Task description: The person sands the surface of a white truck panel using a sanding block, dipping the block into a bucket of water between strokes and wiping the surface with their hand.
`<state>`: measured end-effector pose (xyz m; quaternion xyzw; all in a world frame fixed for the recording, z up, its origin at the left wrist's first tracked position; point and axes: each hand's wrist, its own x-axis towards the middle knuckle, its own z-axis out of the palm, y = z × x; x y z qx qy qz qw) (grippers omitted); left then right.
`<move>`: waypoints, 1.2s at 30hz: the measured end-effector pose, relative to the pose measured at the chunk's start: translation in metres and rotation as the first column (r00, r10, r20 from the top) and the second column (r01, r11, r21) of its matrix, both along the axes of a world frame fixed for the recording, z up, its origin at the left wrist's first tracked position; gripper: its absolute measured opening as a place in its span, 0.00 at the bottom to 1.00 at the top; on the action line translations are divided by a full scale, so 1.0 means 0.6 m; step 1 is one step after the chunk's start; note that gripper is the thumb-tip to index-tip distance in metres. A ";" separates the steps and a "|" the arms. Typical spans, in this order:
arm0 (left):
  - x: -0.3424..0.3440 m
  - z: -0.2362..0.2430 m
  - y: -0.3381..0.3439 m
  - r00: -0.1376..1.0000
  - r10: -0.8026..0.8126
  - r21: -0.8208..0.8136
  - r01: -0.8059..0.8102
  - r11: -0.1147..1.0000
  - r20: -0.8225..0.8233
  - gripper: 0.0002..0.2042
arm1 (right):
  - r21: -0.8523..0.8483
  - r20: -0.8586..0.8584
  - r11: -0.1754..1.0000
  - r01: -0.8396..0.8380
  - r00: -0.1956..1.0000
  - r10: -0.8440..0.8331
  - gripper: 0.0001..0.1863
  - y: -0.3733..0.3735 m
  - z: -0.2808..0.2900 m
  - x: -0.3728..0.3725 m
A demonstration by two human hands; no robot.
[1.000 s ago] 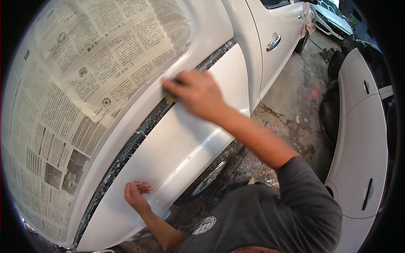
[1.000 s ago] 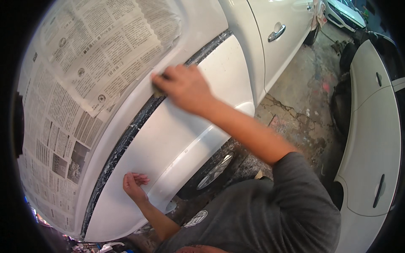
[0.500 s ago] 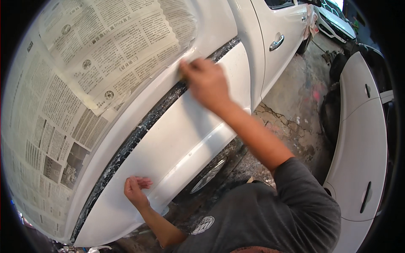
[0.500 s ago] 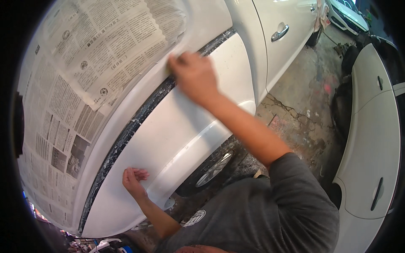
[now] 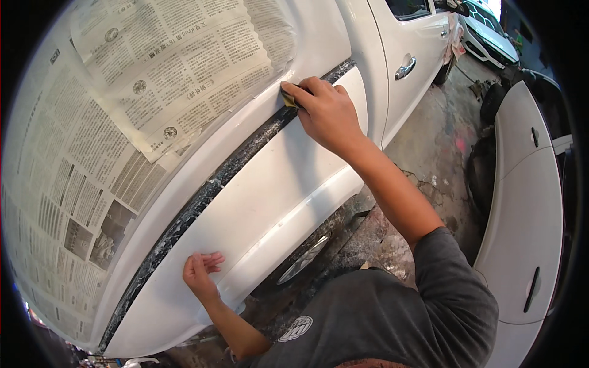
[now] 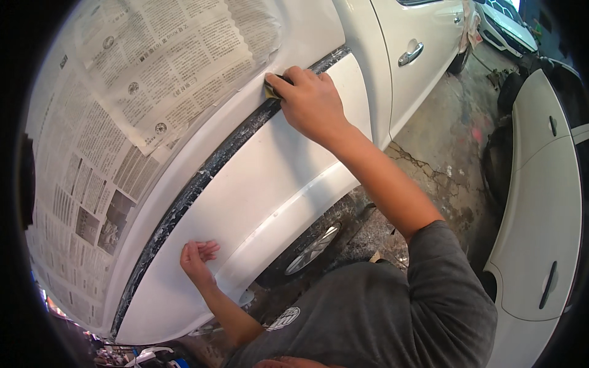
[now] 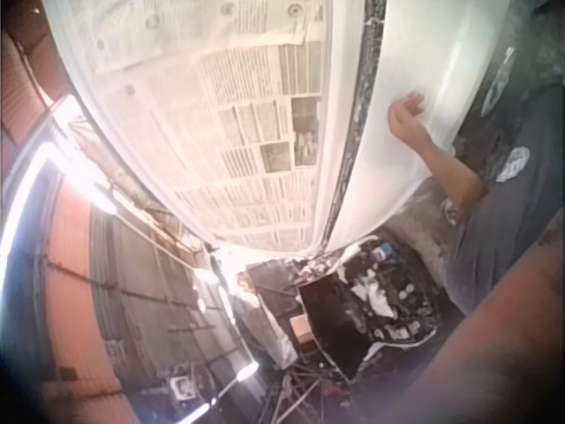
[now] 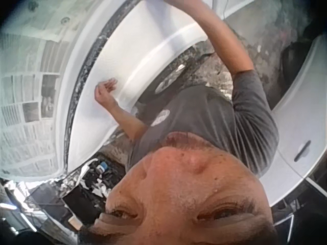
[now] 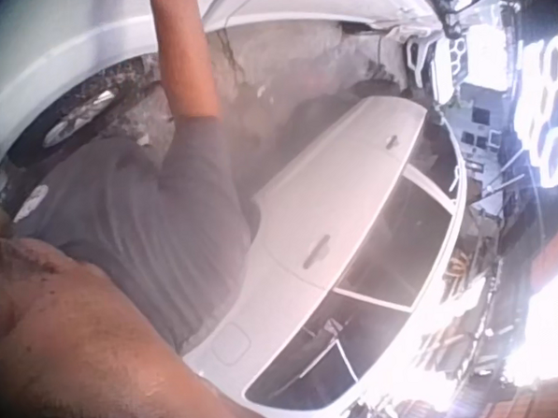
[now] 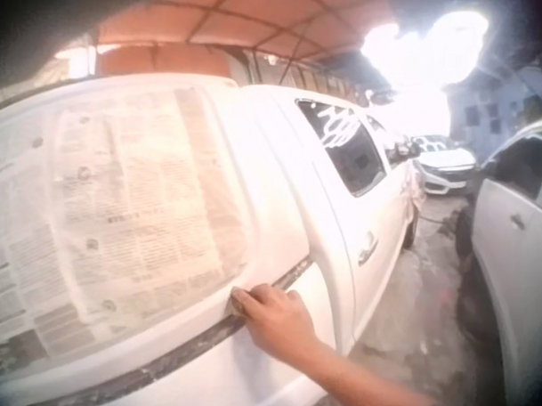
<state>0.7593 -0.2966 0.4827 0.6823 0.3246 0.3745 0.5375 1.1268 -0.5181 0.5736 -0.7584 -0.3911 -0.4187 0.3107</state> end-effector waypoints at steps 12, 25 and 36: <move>-0.004 0.003 -0.004 1.000 -0.007 -0.008 0.007 1.000 0.005 0.17 | -0.108 0.108 0.977 -0.184 0.975 0.196 0.20 0.037 0.029 -0.032; 0.000 0.001 -0.003 1.000 -0.029 0.000 0.029 1.000 -0.005 0.17 | -0.190 0.211 0.952 -0.241 0.937 0.280 0.22 0.047 0.042 -0.030; -0.003 -0.002 0.002 1.000 -0.021 -0.007 0.021 1.000 -0.012 0.17 | -0.160 0.166 0.942 -0.295 0.933 0.320 0.23 0.046 0.042 -0.031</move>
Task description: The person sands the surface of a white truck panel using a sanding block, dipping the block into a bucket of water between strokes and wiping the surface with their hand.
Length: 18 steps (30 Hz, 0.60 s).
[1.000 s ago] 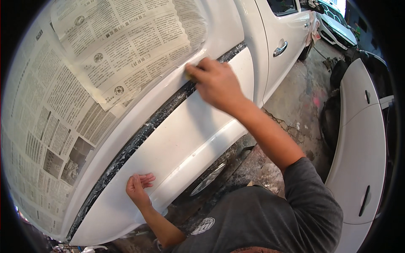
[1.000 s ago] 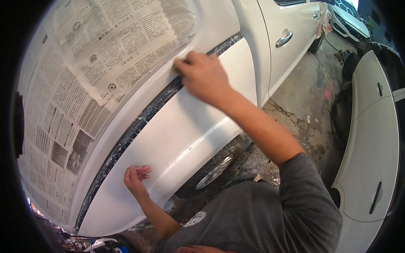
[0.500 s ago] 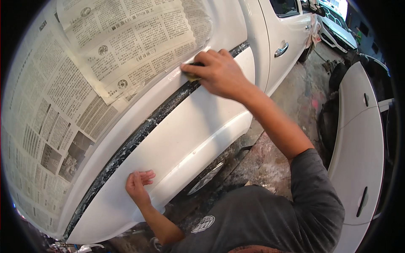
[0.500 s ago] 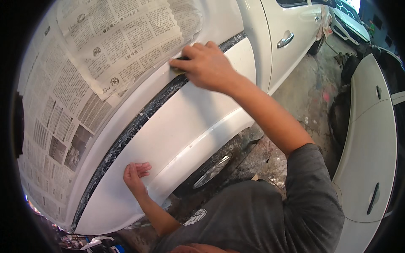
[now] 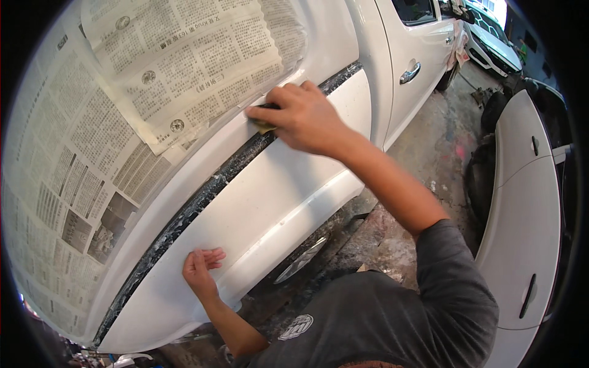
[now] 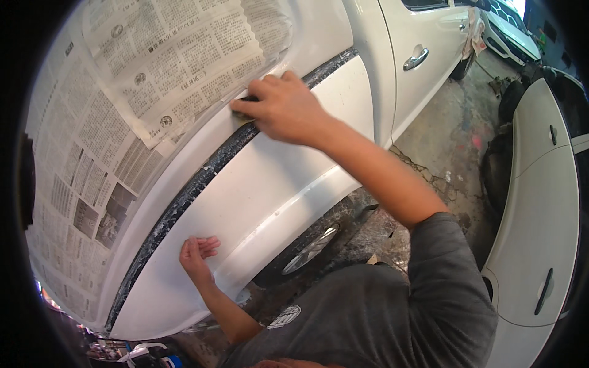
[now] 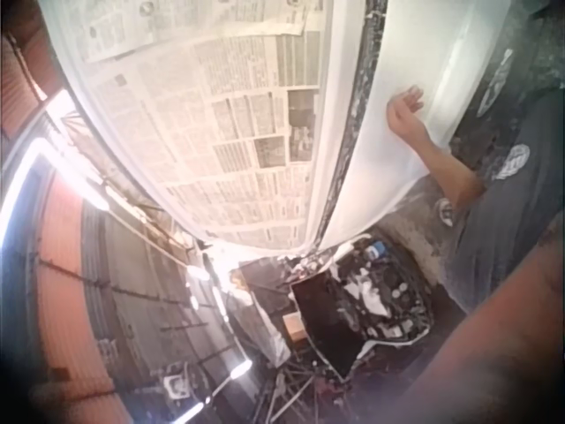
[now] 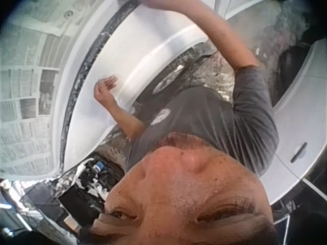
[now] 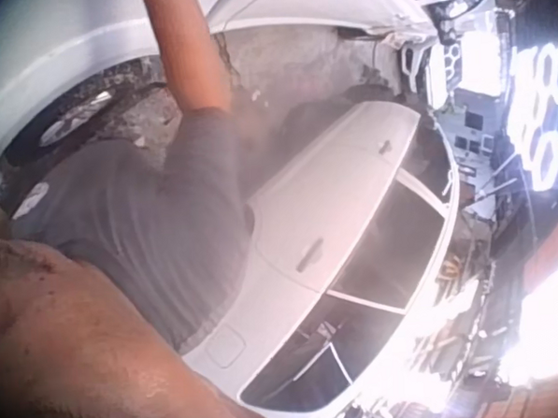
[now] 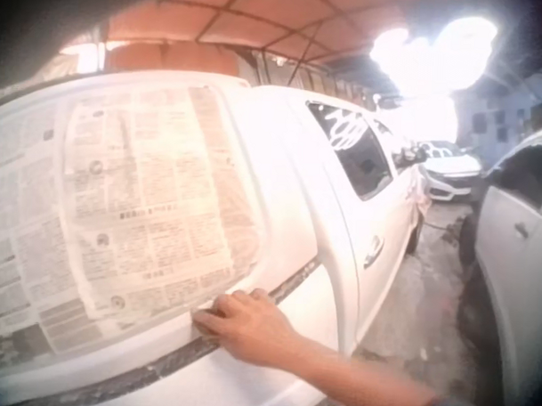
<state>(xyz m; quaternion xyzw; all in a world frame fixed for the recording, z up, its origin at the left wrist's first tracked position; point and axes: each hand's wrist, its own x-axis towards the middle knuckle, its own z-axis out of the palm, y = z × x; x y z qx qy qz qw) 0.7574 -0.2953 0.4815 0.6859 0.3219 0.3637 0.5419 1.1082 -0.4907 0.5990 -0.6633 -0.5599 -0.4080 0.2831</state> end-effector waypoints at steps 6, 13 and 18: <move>0.003 0.002 -0.003 1.000 -0.012 0.005 0.012 1.000 0.009 0.18 | 0.006 0.010 1.000 0.022 1.000 -0.022 0.25 0.010 -0.011 -0.009; 0.004 0.004 -0.003 1.000 -0.019 0.002 0.019 1.000 0.015 0.18 | 0.015 0.008 0.997 0.076 0.997 -0.076 0.22 -0.004 -0.009 0.008; -0.004 0.001 0.000 1.000 0.009 -0.013 -0.009 1.000 0.009 0.18 | 0.005 0.029 1.000 0.000 1.000 0.000 0.21 0.018 -0.004 -0.010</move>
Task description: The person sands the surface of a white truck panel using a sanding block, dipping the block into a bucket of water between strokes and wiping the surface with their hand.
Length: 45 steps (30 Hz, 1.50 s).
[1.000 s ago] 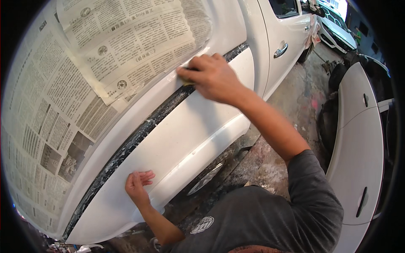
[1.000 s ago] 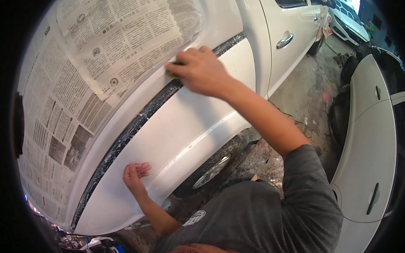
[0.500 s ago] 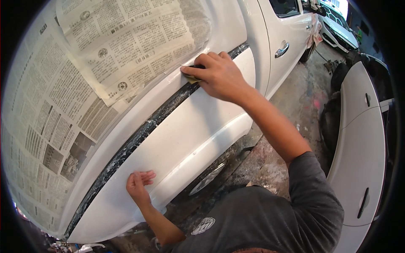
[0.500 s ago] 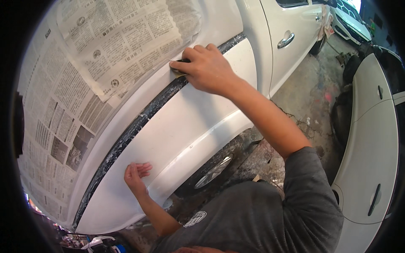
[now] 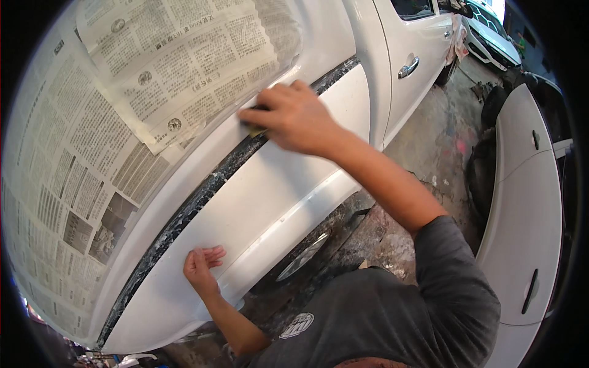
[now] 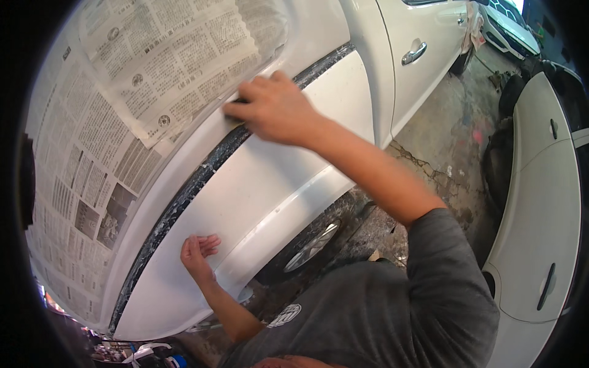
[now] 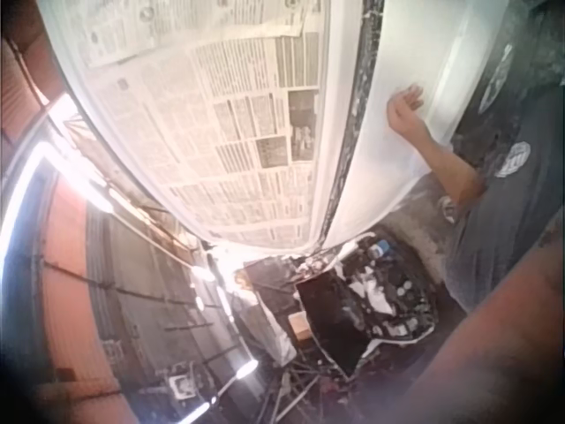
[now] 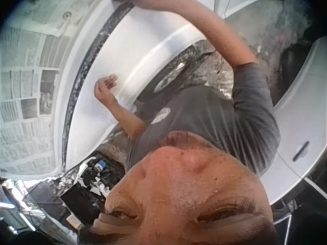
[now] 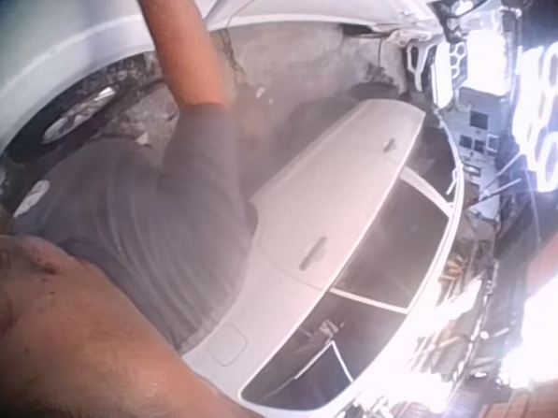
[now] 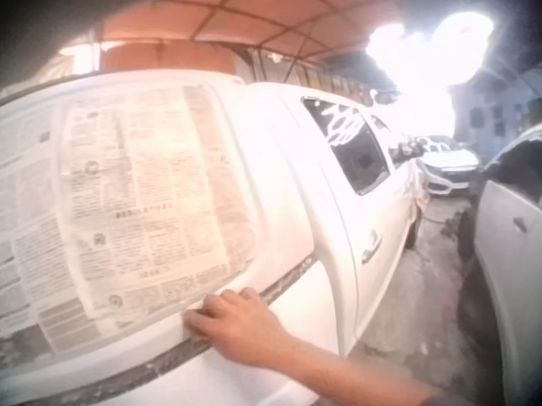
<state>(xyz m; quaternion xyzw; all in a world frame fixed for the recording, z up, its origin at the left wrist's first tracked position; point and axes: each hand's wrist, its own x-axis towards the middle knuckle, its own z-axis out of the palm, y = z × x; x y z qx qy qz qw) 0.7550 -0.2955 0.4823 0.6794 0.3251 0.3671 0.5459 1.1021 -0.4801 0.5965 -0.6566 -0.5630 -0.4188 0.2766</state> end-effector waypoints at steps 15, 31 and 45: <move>0.012 0.007 -0.008 0.999 -0.034 0.029 0.034 0.999 -0.012 0.17 | 0.062 -0.032 0.991 0.116 0.993 -0.114 0.17 0.004 -0.012 -0.016; 0.002 0.004 -0.004 0.999 0.015 0.032 -0.014 0.999 -0.029 0.17 | 0.152 -0.084 0.977 0.153 0.986 -0.142 0.20 -0.010 -0.049 -0.008; 0.010 0.010 -0.014 0.999 -0.013 0.063 0.015 0.998 -0.039 0.16 | 0.281 -0.170 0.907 0.315 0.946 -0.276 0.20 -0.016 -0.061 0.016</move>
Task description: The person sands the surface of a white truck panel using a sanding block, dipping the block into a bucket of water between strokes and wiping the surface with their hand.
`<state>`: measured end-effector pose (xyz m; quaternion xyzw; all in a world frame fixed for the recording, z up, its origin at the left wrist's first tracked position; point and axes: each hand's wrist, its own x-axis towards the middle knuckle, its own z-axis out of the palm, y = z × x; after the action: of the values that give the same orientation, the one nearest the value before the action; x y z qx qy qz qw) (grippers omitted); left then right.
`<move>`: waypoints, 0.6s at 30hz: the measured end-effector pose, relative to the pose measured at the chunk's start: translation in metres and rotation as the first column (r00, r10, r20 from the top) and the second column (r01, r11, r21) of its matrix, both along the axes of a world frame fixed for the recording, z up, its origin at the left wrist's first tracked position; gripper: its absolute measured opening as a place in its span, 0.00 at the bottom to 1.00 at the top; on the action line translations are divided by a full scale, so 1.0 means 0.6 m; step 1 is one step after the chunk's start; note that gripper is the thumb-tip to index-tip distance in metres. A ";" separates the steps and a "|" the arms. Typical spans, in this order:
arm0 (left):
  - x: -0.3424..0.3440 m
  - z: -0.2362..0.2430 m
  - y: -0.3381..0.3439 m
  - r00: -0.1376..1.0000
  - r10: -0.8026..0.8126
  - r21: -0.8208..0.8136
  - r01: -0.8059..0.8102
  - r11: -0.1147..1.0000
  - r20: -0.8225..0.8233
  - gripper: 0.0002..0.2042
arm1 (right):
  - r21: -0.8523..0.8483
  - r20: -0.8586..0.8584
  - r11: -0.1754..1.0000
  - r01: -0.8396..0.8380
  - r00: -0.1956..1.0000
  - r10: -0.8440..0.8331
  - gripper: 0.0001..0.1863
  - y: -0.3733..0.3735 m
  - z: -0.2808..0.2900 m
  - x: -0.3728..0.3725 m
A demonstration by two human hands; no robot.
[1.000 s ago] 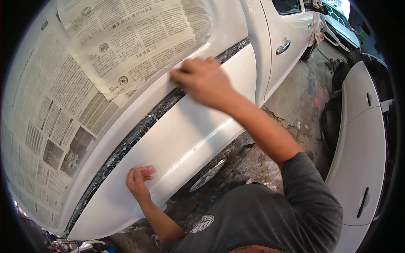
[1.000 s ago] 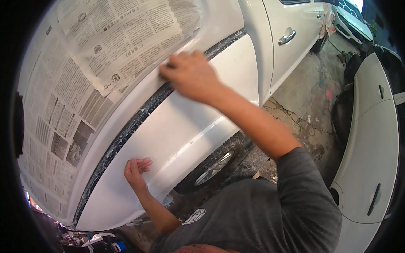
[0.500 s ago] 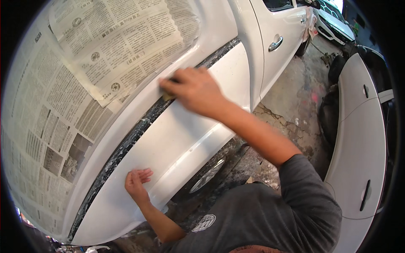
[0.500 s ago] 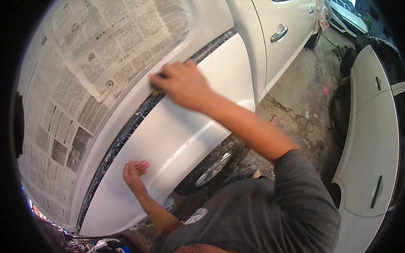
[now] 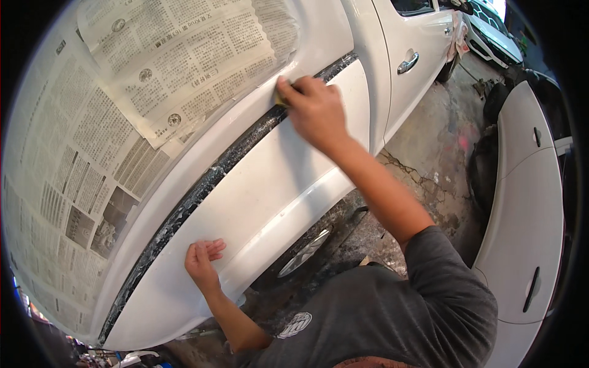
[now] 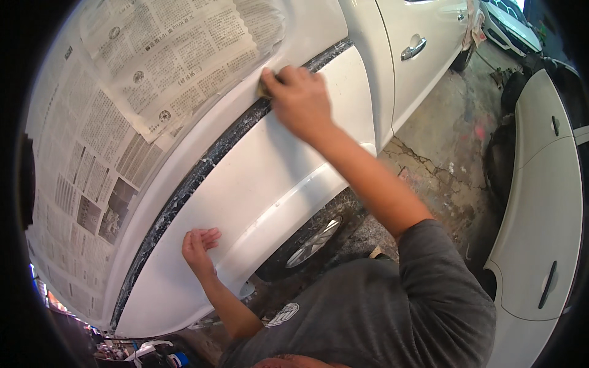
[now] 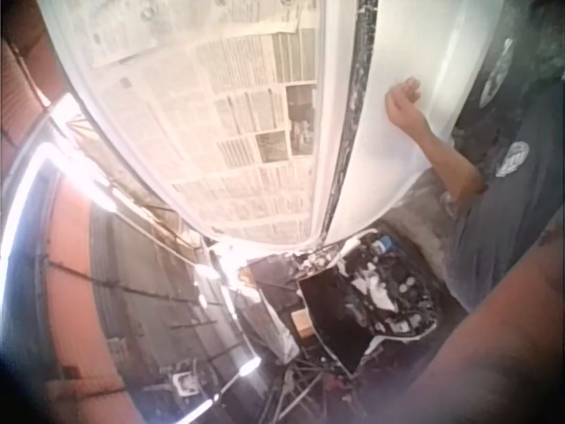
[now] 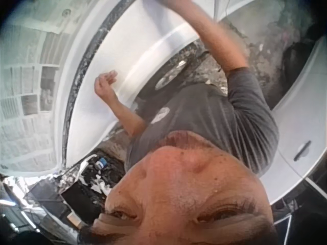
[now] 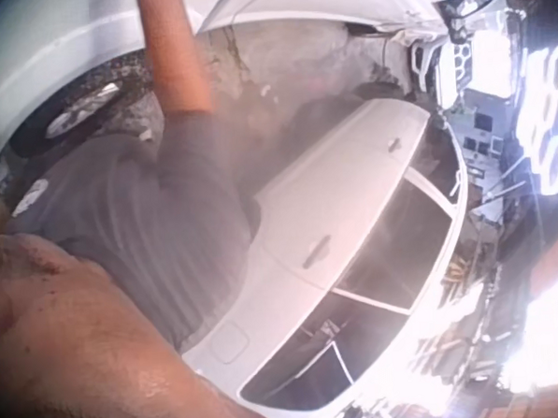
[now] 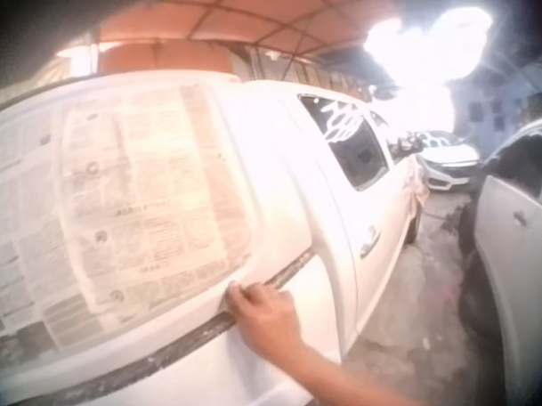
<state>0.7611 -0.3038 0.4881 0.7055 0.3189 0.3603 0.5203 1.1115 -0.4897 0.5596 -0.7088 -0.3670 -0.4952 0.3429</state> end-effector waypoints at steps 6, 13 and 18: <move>0.001 0.032 -0.026 0.996 -0.063 0.142 0.071 0.987 -0.064 0.10 | -0.046 0.113 0.984 -0.173 0.978 0.177 0.21 0.041 -0.007 -0.053; 0.128 0.182 -0.086 0.959 -0.114 0.889 0.284 0.359 -0.260 0.15 | -0.023 0.078 0.980 -0.197 0.977 0.198 0.20 0.068 -0.010 -0.092; 0.168 0.214 -0.072 0.953 0.003 0.938 0.296 0.182 -0.302 0.17 | -0.115 0.054 0.984 -0.139 0.988 0.145 0.21 0.010 0.019 -0.023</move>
<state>0.8621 -0.3467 0.6164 0.9382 0.0077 0.3417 -0.0538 1.0979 -0.4834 0.5708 -0.6831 -0.4540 -0.4702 0.3260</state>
